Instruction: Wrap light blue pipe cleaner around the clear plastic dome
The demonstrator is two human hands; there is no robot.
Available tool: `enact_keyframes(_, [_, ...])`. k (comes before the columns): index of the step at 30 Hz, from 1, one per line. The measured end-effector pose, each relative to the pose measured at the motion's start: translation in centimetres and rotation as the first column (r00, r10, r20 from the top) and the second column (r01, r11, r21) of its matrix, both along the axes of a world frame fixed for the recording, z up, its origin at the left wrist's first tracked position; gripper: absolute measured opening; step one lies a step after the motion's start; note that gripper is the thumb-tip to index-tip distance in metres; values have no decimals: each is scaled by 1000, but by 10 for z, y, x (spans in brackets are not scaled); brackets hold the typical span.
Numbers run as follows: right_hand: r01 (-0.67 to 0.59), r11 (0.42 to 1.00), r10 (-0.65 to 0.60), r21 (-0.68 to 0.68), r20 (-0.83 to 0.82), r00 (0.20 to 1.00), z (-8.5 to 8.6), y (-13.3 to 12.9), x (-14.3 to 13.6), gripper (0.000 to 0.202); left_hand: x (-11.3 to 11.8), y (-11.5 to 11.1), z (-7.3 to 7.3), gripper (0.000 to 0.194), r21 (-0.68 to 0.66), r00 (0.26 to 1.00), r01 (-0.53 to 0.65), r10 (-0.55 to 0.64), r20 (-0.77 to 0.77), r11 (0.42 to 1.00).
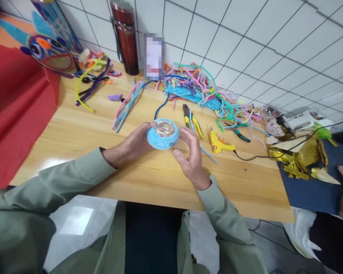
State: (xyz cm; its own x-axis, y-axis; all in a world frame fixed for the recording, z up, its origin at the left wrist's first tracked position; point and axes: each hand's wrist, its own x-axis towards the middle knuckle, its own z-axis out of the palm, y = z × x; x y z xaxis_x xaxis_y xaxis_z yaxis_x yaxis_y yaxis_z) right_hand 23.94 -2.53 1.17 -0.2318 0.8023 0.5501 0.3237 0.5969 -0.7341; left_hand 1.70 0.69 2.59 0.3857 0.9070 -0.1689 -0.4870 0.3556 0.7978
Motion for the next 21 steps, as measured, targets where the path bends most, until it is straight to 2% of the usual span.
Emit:
enact_keyframes(4, [7,999,-6,-37,27,1000,0,-2,-4,58,-5,4,4,43,-155,995,58,-44,91,986])
enact_keyframes(9, [30,999,-31,10,95,995,8,-6,-10,58,-6,3,6,37,-191,994,34,-14,107,981])
enact_keyframes(12, [82,995,-92,60,189,978,13,-12,3,55,-5,0,7,38,-160,997,-3,16,78,987])
enact_keyframes(15, [232,959,-277,165,348,896,13,-16,45,26,-6,-4,3,41,-19,997,-75,75,11,997])
enact_keyframes(18, [383,894,-447,233,405,798,9,-14,110,26,-7,-4,-5,39,61,986,-148,151,-64,987])
enact_keyframes(21, [510,810,-585,289,453,673,5,-5,174,26,-7,-1,-11,35,13,991,-119,119,-56,993])
